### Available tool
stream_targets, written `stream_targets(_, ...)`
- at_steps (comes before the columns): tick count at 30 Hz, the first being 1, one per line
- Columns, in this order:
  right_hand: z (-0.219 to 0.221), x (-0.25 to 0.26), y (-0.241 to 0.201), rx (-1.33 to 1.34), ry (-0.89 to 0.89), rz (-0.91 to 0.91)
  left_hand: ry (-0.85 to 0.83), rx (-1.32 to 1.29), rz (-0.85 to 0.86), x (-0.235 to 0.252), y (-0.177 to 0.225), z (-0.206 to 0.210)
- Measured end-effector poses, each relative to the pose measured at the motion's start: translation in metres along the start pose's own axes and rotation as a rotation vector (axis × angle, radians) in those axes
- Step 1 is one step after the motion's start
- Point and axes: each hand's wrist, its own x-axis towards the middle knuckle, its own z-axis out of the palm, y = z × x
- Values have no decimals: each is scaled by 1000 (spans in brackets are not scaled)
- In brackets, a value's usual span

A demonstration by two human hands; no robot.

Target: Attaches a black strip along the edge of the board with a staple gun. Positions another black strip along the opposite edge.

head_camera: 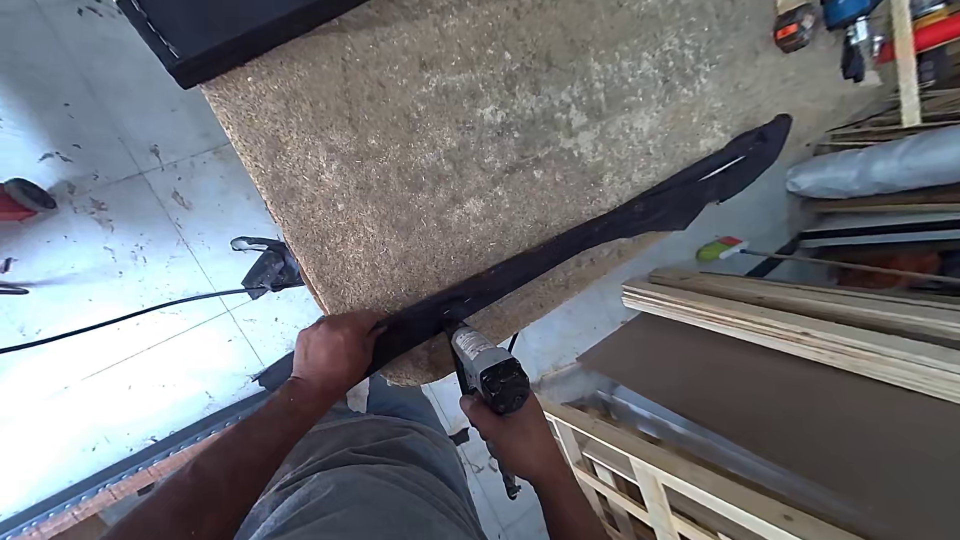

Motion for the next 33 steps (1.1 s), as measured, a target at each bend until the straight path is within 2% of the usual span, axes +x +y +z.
stream_targets(4, 0, 3, 2, -38, -45, 23, -113, -335, -89, 2, -28, 1)
stream_targets(6, 2, 2, 1, -33, -55, 24, -221, -496, -108, 3, -38, -7)
stream_targets(9, 5, 0, 0, -25, -68, 21, -435, -534, -164, 8, -45, -17)
stream_targets(11, 8, 0, -1, -23, -71, 12, -483, -524, -203, 10, -49, -14)
stream_targets(15, 11, 0, -2, -24, -72, 6, -399, -686, -311, 3, -45, -1)
stream_targets(21, 18, -2, -2, -45, -98, 26, -251, -913, -327, -13, -49, 20)
stream_targets(24, 23, 0, -5, -99, -113, 43, -148, -878, -280, -21, -54, 29)
stream_targets(26, 25, 1, -6, -115, -108, 45, -115, -811, -318, -26, -55, 27)
stream_targets(30, 26, 1, -8, -113, -91, 49, -144, -715, -356, -30, -55, 23)
stream_targets(33, 26, 1, -9, -113, -80, 52, -166, -684, -320, -29, -61, 27)
